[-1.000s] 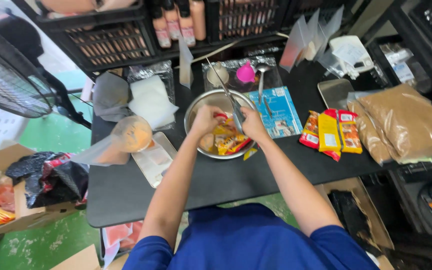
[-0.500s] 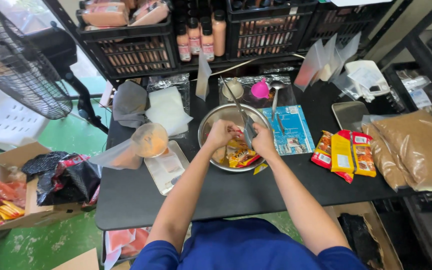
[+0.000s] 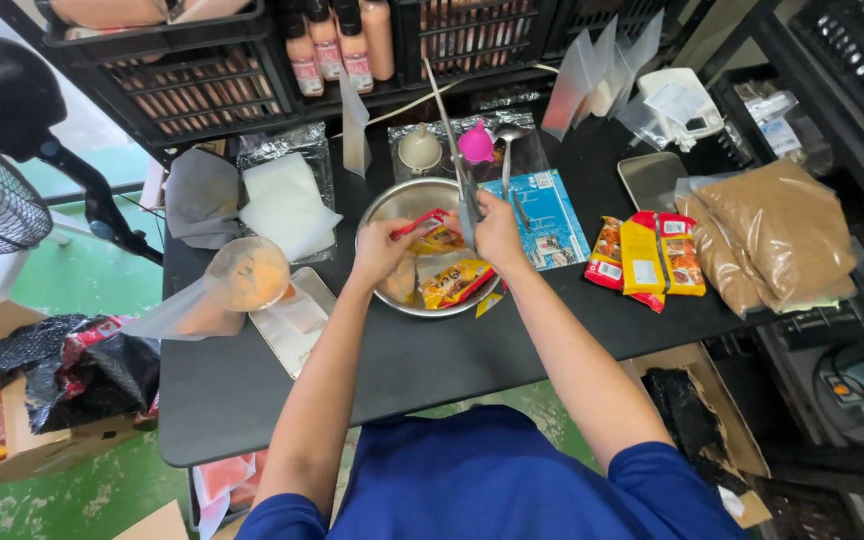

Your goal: The person places food items into plastic bags, weighs them on a digital scale, and transfers seasoning from packets into the bags using a spoon and scissors.

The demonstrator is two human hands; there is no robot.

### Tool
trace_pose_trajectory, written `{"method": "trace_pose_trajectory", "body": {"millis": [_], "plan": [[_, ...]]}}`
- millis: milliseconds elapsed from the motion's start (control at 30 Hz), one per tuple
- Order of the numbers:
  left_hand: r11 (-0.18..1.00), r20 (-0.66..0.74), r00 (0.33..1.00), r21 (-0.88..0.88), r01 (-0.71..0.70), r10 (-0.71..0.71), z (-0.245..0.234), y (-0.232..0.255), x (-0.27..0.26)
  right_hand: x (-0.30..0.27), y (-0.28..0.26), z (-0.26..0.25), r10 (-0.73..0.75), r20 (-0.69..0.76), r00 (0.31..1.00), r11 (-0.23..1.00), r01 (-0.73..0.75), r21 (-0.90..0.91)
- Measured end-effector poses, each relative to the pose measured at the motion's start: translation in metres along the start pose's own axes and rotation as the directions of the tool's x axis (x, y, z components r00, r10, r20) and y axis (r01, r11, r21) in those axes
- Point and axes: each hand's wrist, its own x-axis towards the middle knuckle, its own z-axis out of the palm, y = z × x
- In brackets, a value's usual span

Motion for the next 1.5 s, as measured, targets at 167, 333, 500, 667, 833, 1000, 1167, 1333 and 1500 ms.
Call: {"method": "trace_pose_trajectory", "body": {"millis": [167, 333, 500, 667, 833, 1000, 1167, 1333, 1500], "plan": [[0.991, 0.063, 0.998, 0.137, 0.007, -0.016, -0.03, 0.049, 0.003, -0.006, -0.057, -0.047, 0.007, 0.198, 0.98, 0.969, 0.043, -0.244], [0.997, 0.17, 0.986, -0.077, 0.019, -0.006, -0.06, 0.065, 0.004, -0.035, -0.142, -0.081, 0.317, 0.265, 0.911, 0.611, 0.018, -0.792], [0.981, 0.317, 0.945, -0.137, 0.134, -0.085, -0.085, 0.077, 0.008, -0.046, -0.145, -0.101, 0.494, 0.218, 0.841, 0.47, -0.048, -0.881], [0.983, 0.384, 0.92, -0.124, 0.132, -0.075, -0.078, 0.092, 0.016, -0.052, -0.142, -0.103, 0.495, 0.215, 0.842, 0.478, -0.056, -0.877], [0.989, 0.454, 0.89, -0.105, 0.108, -0.049, -0.052, 0.096, 0.038, -0.053, -0.121, -0.117, 0.488, 0.175, 0.855, 0.47, -0.088, -0.878], [0.995, 0.502, 0.864, -0.066, 0.073, -0.031, -0.025, 0.094, 0.061, -0.064, -0.107, -0.136, 0.461, 0.105, 0.881, 0.481, -0.148, -0.864], [0.996, 0.549, 0.836, -0.078, 0.035, 0.014, -0.016, 0.123, 0.06, -0.074, -0.123, -0.141, 0.432, 0.052, 0.9, 0.504, -0.193, -0.842], [0.997, 0.568, 0.822, -0.076, 0.01, 0.035, 0.0, 0.134, 0.069, -0.08, -0.126, -0.152, 0.396, -0.009, 0.918, 0.494, -0.222, -0.84], [0.994, 0.64, 0.76, -0.075, -0.085, 0.113, 0.053, 0.102, 0.113, -0.086, -0.125, -0.158, 0.422, -0.044, 0.906, 0.495, -0.271, -0.825]]}}
